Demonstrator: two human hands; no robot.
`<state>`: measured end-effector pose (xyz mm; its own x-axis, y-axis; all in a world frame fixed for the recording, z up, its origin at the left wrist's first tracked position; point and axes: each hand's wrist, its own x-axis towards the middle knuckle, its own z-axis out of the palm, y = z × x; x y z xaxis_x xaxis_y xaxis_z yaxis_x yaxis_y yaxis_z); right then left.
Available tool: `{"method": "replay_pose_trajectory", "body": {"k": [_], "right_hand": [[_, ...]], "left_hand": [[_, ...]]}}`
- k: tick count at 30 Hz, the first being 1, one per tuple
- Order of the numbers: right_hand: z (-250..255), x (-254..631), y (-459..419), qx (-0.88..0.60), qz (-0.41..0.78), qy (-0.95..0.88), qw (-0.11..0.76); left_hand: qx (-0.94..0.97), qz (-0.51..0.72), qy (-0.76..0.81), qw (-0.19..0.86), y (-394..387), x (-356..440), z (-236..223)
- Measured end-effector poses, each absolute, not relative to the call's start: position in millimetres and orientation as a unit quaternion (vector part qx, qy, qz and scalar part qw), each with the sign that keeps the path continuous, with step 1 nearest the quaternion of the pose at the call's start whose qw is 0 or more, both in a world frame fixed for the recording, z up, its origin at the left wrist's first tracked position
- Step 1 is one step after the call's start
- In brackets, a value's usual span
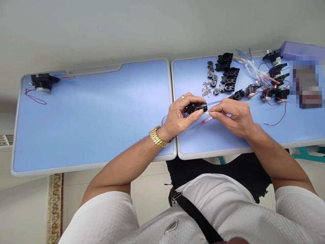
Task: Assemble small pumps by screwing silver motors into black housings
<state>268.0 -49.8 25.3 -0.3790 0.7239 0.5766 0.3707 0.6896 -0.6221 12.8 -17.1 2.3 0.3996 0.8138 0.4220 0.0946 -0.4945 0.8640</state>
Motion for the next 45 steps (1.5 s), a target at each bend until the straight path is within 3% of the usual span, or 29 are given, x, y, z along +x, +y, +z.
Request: {"method": "replay_pose_trajectory", "body": {"k": [13, 31, 45], "right_hand": [[25.4, 269.6, -51.0, -0.389, 0.28, -0.769, 0.423], [16.4, 263.1, -47.8, -0.345, 0.082, -0.813, 0.461], [16.7, 267.1, -48.4, -0.385, 0.123, -0.813, 0.419]], "left_hand": [[0.719, 0.43, 0.309, 0.45, -17.5, 13.2, 6.7], [0.639, 0.361, 0.342, 0.587, -17.0, 17.0, 10.8], [0.548, 0.329, 0.349, 0.685, -13.3, 15.6, 0.4]]}}
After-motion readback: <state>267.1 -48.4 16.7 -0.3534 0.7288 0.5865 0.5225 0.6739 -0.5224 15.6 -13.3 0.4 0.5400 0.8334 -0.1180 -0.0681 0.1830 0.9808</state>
